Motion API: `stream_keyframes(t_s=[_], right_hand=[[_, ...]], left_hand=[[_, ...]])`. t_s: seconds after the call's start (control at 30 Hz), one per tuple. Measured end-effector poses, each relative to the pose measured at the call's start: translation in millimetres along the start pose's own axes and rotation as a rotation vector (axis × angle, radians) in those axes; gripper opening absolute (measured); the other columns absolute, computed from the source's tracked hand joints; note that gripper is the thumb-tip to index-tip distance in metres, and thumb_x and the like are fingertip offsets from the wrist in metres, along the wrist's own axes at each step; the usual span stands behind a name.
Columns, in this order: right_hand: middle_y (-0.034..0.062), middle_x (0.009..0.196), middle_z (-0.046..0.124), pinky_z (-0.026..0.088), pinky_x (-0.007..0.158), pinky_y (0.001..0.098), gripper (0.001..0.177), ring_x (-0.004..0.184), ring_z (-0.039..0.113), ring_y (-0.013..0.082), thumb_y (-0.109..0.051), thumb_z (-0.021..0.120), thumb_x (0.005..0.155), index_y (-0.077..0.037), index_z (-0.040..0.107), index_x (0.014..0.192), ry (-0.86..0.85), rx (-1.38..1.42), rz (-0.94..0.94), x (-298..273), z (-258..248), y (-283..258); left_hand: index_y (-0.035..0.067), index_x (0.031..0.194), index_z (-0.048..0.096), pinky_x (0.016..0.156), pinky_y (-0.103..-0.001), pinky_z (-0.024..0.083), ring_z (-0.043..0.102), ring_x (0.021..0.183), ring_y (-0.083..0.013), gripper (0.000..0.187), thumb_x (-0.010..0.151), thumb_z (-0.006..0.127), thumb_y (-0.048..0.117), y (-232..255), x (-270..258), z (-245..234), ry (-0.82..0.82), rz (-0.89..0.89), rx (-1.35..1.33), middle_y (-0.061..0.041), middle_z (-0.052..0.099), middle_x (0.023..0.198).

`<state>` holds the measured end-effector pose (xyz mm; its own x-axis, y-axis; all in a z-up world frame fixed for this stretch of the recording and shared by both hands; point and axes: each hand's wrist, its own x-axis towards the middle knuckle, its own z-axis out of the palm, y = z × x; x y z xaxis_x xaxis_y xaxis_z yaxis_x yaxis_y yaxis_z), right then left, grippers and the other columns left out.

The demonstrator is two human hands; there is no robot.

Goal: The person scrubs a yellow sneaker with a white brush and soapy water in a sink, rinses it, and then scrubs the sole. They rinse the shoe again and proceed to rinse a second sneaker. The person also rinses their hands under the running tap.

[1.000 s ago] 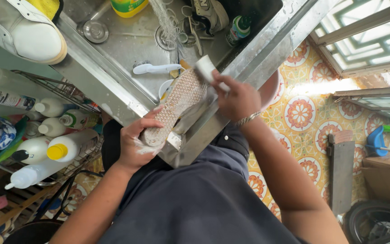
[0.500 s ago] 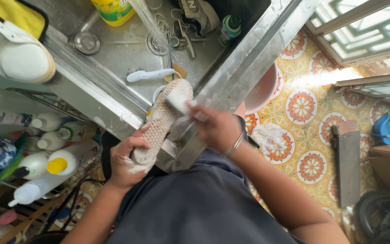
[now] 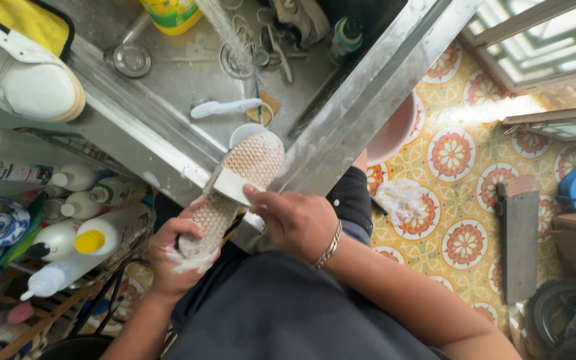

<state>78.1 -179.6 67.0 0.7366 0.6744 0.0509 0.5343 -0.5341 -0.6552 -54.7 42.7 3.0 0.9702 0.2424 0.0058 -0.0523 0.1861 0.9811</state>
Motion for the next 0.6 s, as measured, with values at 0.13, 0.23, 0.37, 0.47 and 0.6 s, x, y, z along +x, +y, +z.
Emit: stream_keyframes(t_s=[0.13, 0.23, 0.37, 0.47, 0.6], right_hand=[[0.0050, 0.086, 0.076, 0.056, 0.058, 0.0416, 0.021, 0.067, 0.072, 0.0274, -0.017, 0.073, 0.094, -0.024, 0.070, 0.113, 0.097, -0.049, 0.125, 26, -2, 21], [0.0042, 0.083, 0.074, 0.055, 0.057, 0.0433, 0.035, 0.067, 0.071, 0.0280, -0.014, 0.072, 0.089, -0.025, 0.070, 0.123, 0.082, -0.086, 0.042, 22, 3, 14], [0.0056, 0.077, 0.073, 0.055, 0.056, 0.0456, 0.030, 0.066, 0.071, 0.0298, -0.016, 0.075, 0.087, -0.026, 0.072, 0.115, -0.092, -0.249, 0.140, 24, -3, 40], [0.0061, 0.084, 0.075, 0.055, 0.055, 0.0454, 0.028, 0.065, 0.070, 0.0312, -0.018, 0.073, 0.089, -0.026, 0.072, 0.115, -0.021, -0.267, 0.168, 25, -5, 48], [0.0081, 0.076, 0.069, 0.057, 0.062, 0.0446, 0.033, 0.066, 0.070, 0.0315, -0.022, 0.072, 0.088, -0.026, 0.073, 0.120, 0.010, -0.014, -0.041, -11, 6, 2]], left_hand=[[0.008, 0.099, 0.056, 0.108, -0.038, 0.051, 0.056, 0.138, -0.0271, 0.038, 0.074, 0.082, -0.004, -4, -22, 1, 0.057, -0.038, 0.085, -0.026, 0.053, 0.152], [0.009, 0.098, 0.056, 0.108, -0.038, 0.051, 0.057, 0.137, -0.0274, 0.039, 0.073, 0.082, -0.004, -8, -25, 0, 0.058, -0.014, 0.133, -0.027, 0.054, 0.151], [0.009, 0.100, 0.057, 0.110, -0.038, 0.051, 0.059, 0.136, -0.0276, 0.038, 0.074, 0.083, -0.002, -11, -28, -2, 0.044, 0.035, 0.215, -0.027, 0.056, 0.148], [0.008, 0.101, 0.059, 0.112, -0.038, 0.049, 0.059, 0.137, -0.0284, 0.037, 0.075, 0.082, -0.002, -12, -29, -4, -0.007, 0.052, 0.166, -0.028, 0.056, 0.150], [0.009, 0.099, 0.058, 0.108, -0.036, 0.052, 0.062, 0.134, -0.0275, 0.037, 0.072, 0.083, -0.001, -7, -27, -4, 0.026, 0.028, 0.247, -0.025, 0.059, 0.147]])
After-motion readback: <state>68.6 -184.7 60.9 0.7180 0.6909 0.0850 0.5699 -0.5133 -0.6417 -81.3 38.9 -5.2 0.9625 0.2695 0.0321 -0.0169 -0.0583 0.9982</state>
